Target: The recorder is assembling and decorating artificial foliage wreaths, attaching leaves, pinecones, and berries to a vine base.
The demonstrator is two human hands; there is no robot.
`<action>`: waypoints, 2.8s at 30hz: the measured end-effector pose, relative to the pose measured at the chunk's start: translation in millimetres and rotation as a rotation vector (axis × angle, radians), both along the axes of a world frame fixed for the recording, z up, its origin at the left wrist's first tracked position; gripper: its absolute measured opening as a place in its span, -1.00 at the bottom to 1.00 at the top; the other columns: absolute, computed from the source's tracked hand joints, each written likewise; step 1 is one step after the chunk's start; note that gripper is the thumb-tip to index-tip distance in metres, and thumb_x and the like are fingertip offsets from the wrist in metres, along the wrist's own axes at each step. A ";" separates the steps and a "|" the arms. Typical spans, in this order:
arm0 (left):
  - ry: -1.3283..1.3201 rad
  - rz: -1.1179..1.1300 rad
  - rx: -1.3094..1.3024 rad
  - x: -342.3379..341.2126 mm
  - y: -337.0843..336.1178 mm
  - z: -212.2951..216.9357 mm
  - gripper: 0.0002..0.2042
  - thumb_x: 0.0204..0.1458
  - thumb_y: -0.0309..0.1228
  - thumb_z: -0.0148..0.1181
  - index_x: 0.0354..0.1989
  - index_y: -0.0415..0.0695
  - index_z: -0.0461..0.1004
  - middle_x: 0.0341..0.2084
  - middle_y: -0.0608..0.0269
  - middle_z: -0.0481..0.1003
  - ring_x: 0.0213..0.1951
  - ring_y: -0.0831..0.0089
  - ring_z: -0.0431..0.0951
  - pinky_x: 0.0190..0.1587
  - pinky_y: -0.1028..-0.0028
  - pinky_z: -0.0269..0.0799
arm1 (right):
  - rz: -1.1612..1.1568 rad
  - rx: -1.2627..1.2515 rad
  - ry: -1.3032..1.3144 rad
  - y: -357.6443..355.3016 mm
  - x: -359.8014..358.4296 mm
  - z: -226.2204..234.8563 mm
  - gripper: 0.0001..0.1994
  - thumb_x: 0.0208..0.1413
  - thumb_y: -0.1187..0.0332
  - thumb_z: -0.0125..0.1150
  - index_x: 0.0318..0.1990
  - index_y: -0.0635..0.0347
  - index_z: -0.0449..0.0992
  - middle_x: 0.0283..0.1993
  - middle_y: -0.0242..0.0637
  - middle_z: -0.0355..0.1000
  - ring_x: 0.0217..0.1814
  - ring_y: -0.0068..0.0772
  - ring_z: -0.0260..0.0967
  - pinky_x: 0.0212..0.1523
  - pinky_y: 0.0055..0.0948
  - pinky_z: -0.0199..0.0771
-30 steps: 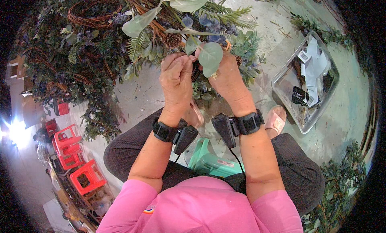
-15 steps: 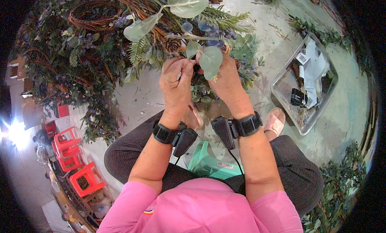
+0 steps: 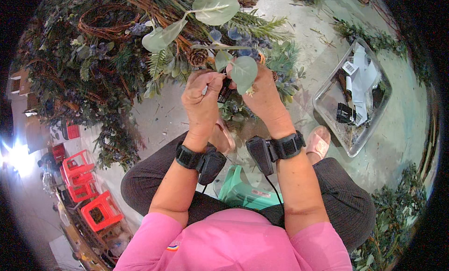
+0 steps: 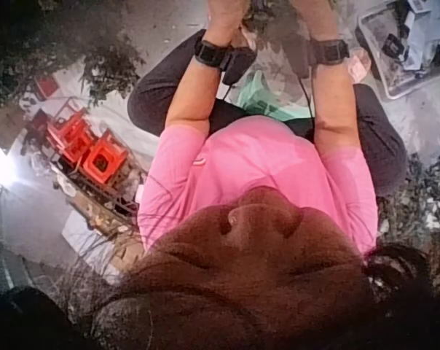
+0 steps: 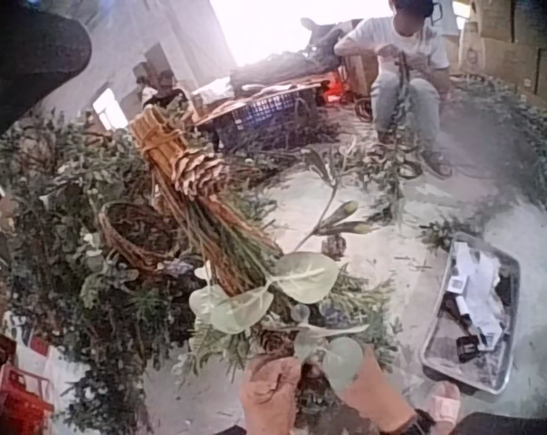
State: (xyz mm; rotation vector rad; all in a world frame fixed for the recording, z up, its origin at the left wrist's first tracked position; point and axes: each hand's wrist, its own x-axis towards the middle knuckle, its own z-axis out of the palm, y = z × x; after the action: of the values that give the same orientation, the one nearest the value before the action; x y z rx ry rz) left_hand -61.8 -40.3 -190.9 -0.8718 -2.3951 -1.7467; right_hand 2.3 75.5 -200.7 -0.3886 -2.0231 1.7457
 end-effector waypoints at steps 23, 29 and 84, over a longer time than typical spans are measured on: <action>0.156 -0.001 -0.120 -0.9 0.9 -1.8 -0.91 -0.08 -0.50 0.14 -0.43 -0.28 0.46 -0.51 0.18 0.39 -0.43 0.38 0.39 -0.35 0.51 0.29 | 0.003 0.307 0.116 3.4 0.4 -1.9 -0.70 -0.26 0.61 0.07 -0.24 0.31 0.43 -0.28 -0.11 0.41 -0.27 -0.12 0.37 -0.20 -0.40 0.36; 0.179 -0.019 -0.110 -1.5 0.2 -4.7 -0.91 -0.06 -0.50 0.12 -0.43 -0.28 0.46 -0.50 0.17 0.40 -0.43 0.36 0.38 -0.35 0.50 0.29 | -0.009 0.294 0.111 1.8 -0.4 -2.9 -0.70 -0.26 0.59 0.07 -0.24 0.31 0.43 -0.28 -0.10 0.42 -0.27 -0.10 0.37 -0.21 -0.39 0.37; 0.019 0.171 -0.264 29.5 -5.2 17.5 -0.89 -0.06 -0.49 0.07 -0.42 -0.27 0.46 -0.63 0.16 0.44 -0.57 0.48 0.41 -0.47 0.52 0.30 | 0.052 -0.210 0.041 0.0 6.9 -2.5 -0.74 -0.17 0.72 -0.10 -0.27 0.36 0.41 -0.32 -0.26 0.38 -0.35 -0.48 0.41 -0.29 -0.50 0.48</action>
State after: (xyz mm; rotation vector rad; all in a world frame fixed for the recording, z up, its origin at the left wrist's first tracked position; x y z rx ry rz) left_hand -32.2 -45.5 -173.4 -0.6765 -2.6389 -1.3800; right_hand 9.2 75.5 -203.2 -0.3651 -1.8425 1.9898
